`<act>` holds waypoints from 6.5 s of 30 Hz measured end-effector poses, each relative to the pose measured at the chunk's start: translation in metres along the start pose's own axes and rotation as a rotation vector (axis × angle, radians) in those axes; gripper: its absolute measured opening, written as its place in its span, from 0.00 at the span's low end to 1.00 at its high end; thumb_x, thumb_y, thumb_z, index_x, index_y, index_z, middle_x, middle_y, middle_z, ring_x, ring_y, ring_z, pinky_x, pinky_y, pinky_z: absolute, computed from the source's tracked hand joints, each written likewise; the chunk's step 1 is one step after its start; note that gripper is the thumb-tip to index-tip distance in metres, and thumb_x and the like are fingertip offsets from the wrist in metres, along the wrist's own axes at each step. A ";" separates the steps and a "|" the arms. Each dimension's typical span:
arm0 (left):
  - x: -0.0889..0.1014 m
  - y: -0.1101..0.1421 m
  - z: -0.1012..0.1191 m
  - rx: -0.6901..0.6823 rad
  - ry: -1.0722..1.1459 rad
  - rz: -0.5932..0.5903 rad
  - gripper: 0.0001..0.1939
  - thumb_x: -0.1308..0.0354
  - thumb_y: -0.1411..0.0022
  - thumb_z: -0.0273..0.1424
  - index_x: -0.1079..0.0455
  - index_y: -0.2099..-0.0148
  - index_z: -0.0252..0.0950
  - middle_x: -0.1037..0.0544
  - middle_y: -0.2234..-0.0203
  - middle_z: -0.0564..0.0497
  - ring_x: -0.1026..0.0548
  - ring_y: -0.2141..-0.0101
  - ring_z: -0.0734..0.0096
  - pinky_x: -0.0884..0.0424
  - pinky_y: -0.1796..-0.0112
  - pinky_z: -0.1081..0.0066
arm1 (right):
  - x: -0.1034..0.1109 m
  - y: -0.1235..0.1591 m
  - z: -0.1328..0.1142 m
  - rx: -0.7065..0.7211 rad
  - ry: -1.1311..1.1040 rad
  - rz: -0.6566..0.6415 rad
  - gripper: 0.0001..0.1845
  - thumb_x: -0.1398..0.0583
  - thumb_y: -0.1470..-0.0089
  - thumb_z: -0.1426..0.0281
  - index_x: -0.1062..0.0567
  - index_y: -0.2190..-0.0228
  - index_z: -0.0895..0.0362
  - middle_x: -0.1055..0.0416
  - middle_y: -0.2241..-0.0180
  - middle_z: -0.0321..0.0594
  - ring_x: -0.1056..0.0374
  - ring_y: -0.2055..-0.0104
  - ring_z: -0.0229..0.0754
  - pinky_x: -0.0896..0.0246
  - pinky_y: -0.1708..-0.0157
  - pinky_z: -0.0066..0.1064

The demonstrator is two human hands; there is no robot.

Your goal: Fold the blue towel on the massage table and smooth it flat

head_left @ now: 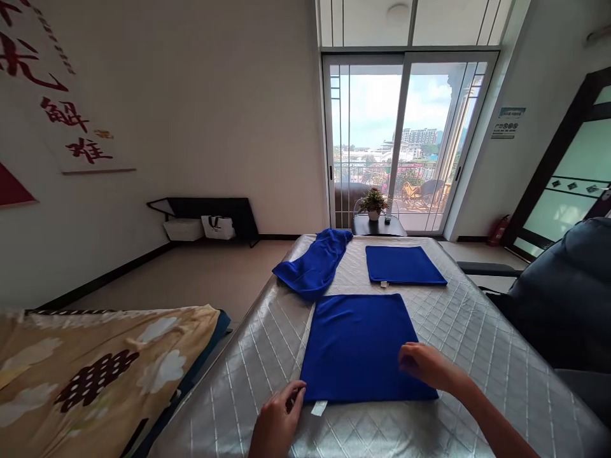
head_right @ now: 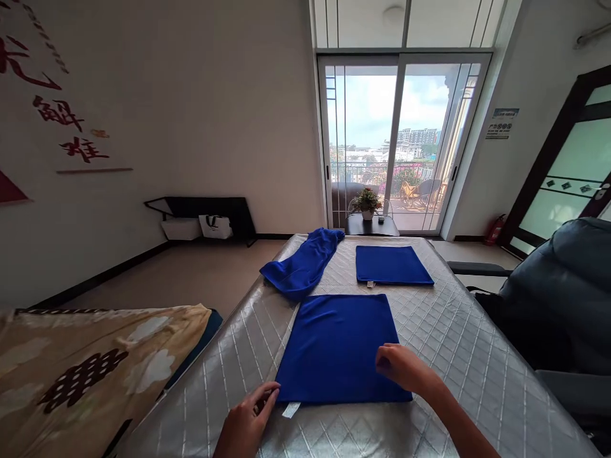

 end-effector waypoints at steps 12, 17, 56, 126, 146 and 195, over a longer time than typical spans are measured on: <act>0.019 -0.009 0.016 0.038 0.332 0.057 0.28 0.39 0.47 0.56 0.17 0.55 0.43 0.14 0.57 0.48 0.17 0.57 0.55 0.20 0.58 0.66 | -0.006 0.099 0.032 -0.142 -0.134 0.193 0.15 0.46 0.34 0.63 0.19 0.58 0.47 0.23 0.57 0.39 0.25 0.61 0.41 0.30 0.58 0.32; 0.028 -0.012 0.031 -0.057 0.225 0.148 0.22 0.37 0.47 0.52 0.17 0.57 0.44 0.14 0.64 0.51 0.16 0.64 0.58 0.20 0.64 0.68 | 0.006 0.097 0.029 -0.013 -0.141 0.315 0.16 0.46 0.32 0.57 0.19 0.59 0.47 0.23 0.50 0.41 0.22 0.57 0.44 0.26 0.56 0.34; 0.101 -0.092 0.154 -0.272 0.493 0.158 0.26 0.33 0.48 0.53 0.20 0.57 0.38 0.15 0.69 0.48 0.17 0.65 0.60 0.22 0.58 0.64 | 0.187 0.088 -0.015 0.023 -0.203 0.735 0.21 0.35 0.43 0.48 0.19 0.59 0.50 0.19 0.58 0.41 0.22 0.60 0.46 0.24 0.58 0.38; -0.028 0.029 0.018 -0.202 -0.492 0.061 0.20 0.57 0.31 0.38 0.22 0.56 0.42 0.14 0.62 0.47 0.17 0.61 0.59 0.28 0.59 0.62 | -0.017 0.146 0.025 -0.170 0.257 0.521 0.23 0.49 0.30 0.54 0.18 0.64 0.48 0.20 0.61 0.40 0.23 0.59 0.44 0.27 0.54 0.37; -0.203 0.041 0.223 -0.892 -0.389 -0.197 0.27 0.55 0.24 0.41 0.42 0.29 0.38 0.35 0.32 0.46 0.38 0.32 0.60 0.37 0.35 0.56 | -0.076 0.084 0.039 -0.304 0.498 0.359 0.31 0.54 0.33 0.70 0.42 0.31 0.62 0.53 0.28 0.45 0.61 0.25 0.48 0.55 0.29 0.47; -0.108 -0.006 0.027 -0.311 -0.591 0.019 0.39 0.61 0.26 0.52 0.67 0.24 0.36 0.49 0.27 0.41 0.47 0.29 0.54 0.43 0.33 0.47 | -0.062 0.084 0.032 -0.388 0.347 0.303 0.36 0.59 0.29 0.54 0.47 0.30 0.61 0.56 0.28 0.43 0.57 0.26 0.47 0.57 0.28 0.48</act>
Point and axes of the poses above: each hand's wrist, its own y-axis away from the middle knuckle, its own x-axis out of the back of the hand, z = x × y, the point moved 7 cm from there along -y, towards the middle knuckle
